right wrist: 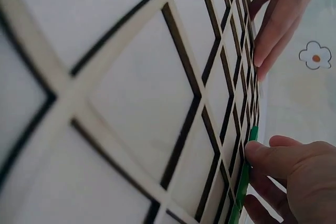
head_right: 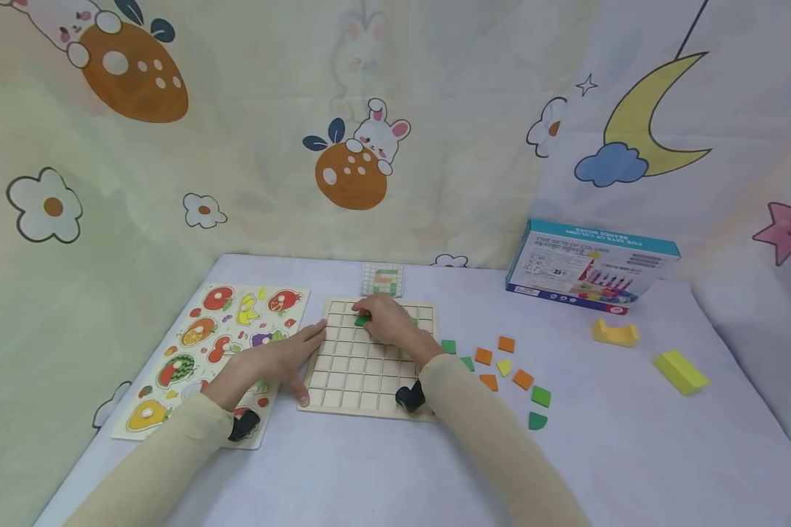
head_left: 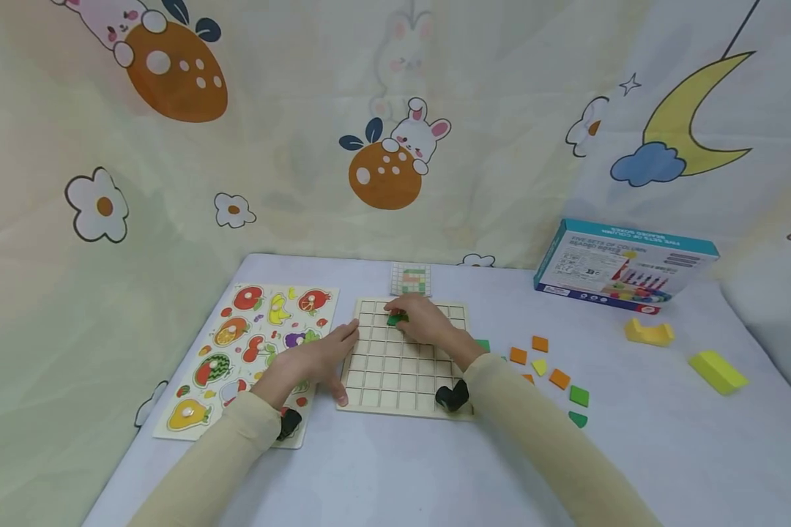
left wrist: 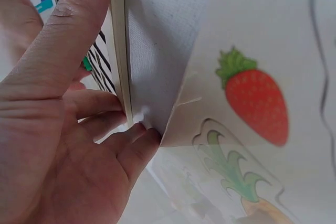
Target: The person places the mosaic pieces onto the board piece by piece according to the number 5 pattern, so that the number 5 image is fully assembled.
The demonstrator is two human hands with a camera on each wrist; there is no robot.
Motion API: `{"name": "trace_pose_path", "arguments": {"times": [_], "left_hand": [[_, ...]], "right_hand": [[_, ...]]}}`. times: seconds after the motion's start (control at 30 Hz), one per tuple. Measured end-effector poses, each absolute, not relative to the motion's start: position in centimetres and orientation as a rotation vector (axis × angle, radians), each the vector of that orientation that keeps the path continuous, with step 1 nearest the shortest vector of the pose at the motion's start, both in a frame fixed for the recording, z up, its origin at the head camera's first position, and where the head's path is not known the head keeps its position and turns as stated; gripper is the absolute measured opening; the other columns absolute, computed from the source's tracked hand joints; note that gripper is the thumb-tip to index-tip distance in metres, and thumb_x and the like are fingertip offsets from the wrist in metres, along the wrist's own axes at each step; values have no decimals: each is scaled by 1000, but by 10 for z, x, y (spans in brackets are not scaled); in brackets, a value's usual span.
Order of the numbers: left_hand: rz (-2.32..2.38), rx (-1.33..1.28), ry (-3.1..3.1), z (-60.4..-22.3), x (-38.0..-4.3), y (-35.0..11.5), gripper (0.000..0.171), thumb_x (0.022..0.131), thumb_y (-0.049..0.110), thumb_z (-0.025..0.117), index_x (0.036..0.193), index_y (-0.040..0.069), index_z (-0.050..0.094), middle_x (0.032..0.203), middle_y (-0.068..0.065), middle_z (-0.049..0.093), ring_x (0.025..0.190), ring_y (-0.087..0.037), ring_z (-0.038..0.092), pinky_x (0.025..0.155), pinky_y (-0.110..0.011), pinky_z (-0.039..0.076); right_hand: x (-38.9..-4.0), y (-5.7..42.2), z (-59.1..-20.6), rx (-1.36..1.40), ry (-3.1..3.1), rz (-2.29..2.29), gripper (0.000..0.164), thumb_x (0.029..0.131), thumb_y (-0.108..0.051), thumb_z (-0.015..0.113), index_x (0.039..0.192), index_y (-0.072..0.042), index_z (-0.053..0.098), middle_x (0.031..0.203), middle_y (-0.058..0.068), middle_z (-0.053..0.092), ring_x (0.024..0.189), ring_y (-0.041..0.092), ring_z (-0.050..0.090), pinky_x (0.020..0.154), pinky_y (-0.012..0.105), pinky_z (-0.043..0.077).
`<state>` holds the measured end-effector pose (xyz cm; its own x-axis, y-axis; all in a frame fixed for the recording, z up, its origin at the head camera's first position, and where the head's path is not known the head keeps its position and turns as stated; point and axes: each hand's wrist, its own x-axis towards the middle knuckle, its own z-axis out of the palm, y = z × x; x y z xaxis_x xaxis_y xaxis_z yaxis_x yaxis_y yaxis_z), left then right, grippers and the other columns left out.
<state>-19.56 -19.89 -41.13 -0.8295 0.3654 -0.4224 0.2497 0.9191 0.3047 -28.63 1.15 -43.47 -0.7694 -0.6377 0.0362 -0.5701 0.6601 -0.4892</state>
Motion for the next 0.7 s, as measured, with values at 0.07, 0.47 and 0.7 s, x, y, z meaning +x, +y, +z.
{"name": "trace_pose_path", "arguments": {"times": [0.07,0.47,0.7], "left_hand": [[322,442,2595,-411,-195,-198,123,62,39,90,155,6,16,165,-8,1,152,-28,6,121,-45,23],[296,435,2600,-411,-196,-199,125,61,42,89,156,8,15,165,-5,-1,153,-27,4,121,-44,22],[308,425,2601,-412,-195,-200,125,61,40,89,156,9,15,165,-5,-1,153,-26,4,122,-45,21]], "right_hand": [[-286,12,-435,-995,2740,-750,36,91,-4,65,127,-6,63,113,8,68,108,22,62,96,37,51],[-284,18,-435,-985,2750,-783,35,91,-3,65,126,-7,64,117,7,68,109,22,61,96,38,50],[-280,29,-437,-987,2806,-815,35,93,-7,63,128,-10,63,128,8,64,119,25,57,100,41,49]]}}
